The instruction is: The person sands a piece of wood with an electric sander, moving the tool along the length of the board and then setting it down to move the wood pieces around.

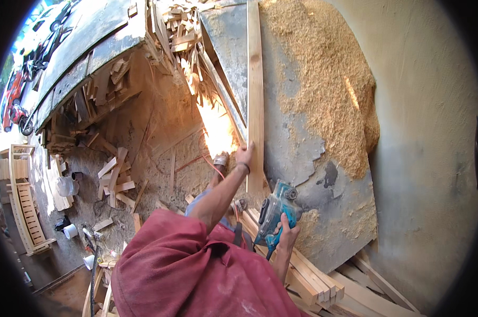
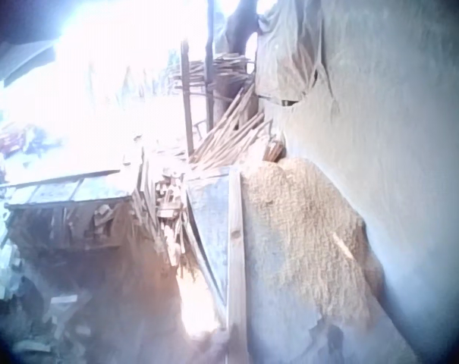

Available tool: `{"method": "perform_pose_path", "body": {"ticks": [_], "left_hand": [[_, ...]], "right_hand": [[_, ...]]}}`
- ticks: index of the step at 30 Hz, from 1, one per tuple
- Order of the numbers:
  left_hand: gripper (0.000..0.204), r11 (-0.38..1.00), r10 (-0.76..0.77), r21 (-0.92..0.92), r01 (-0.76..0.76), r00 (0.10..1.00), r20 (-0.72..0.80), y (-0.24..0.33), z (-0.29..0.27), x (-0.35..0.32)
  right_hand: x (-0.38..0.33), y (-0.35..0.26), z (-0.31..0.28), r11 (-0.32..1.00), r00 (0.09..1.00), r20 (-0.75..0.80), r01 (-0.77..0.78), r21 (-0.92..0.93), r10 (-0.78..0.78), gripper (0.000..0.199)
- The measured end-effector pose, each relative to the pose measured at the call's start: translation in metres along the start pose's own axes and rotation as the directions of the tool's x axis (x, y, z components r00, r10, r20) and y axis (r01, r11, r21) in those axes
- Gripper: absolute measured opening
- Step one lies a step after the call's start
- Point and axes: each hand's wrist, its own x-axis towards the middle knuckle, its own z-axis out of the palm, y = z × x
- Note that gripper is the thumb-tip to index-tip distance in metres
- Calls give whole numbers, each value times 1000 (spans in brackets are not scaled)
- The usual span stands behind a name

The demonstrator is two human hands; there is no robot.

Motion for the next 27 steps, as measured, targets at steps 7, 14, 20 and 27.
{"method": "perform_pose_path", "body": {"ticks": [7,14,20,27], "left_hand": [[82,980,87,191,-62,989,-121,50,-7,-29],[85,786,435,442,-432,895,102,62,-29,-9],[61,-53,431,613,-788,536,726,137,-51,-7],[70,-83,324,635,-768,582,746,151,-55,-8]], "right_hand": [[0,4,-1,998,998,52,26,-63,-22,26],[-14,12,3,994,996,91,36,-107,-26,30],[-18,32,2,982,993,110,56,-178,-36,34],[-12,60,3,892,961,180,265,-366,-211,33]]}}
